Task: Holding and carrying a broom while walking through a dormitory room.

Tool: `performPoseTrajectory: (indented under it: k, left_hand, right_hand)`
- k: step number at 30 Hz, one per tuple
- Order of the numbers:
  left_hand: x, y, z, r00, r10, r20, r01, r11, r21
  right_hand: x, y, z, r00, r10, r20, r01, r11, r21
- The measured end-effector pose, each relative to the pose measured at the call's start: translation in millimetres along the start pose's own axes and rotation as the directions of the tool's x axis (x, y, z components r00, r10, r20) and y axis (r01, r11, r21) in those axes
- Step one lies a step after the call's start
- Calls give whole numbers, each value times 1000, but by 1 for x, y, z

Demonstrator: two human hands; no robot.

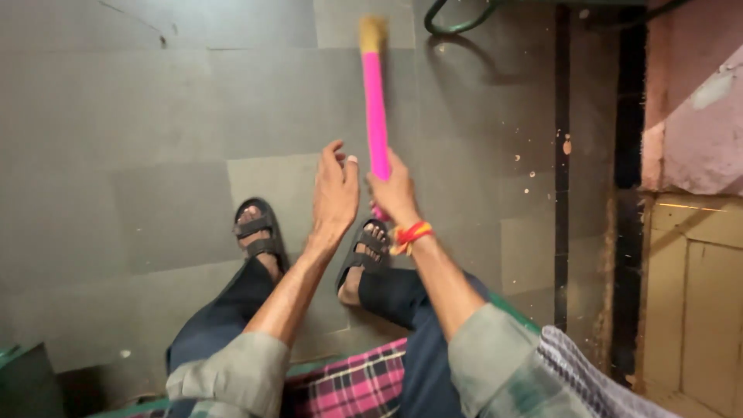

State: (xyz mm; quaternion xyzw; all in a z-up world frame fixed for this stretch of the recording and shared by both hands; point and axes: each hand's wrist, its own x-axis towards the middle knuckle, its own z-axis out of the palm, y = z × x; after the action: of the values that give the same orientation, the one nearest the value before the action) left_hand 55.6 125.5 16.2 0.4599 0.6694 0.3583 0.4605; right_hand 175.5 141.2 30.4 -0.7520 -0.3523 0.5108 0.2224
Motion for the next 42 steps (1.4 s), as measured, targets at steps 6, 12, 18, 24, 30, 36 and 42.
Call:
performPoseTrajectory:
  k: [6, 12, 18, 24, 30, 36, 42]
  left_hand:
    - [4, -21, 12, 943, -322, 79, 331, 929, -165]
    - [9, 25, -14, 967, -238, 91, 249, 961, -125]
    - [17, 39, -26, 981, -148, 122, 174, 954, -246]
    - [24, 50, -39, 956, -259, 141, 289, 919, -269]
    - [28, 41, -45, 969, -229, 92, 246, 919, -308]
    - [28, 42, -45, 981, -192, 4, 180, 916, -357]
    - [36, 39, -47, 973, -228, -35, 189, 874, -448]
  right_hand:
    - [-12, -10, 27, 982, 4, 187, 7, 998, -61]
    - [28, 23, 34, 937, -219, 274, 64, 875, 480]
    - [37, -24, -7, 1000, 7, 20, -11, 975, 222]
    - [62, -5, -24, 994, 97, -46, -90, 985, 149]
    - [40, -25, -7, 989, 129, 75, -118, 983, -137]
    - [15, -56, 8, 947, 106, 302, -89, 994, -70]
    - [20, -51, 6, 944, 0, 330, -51, 988, 148]
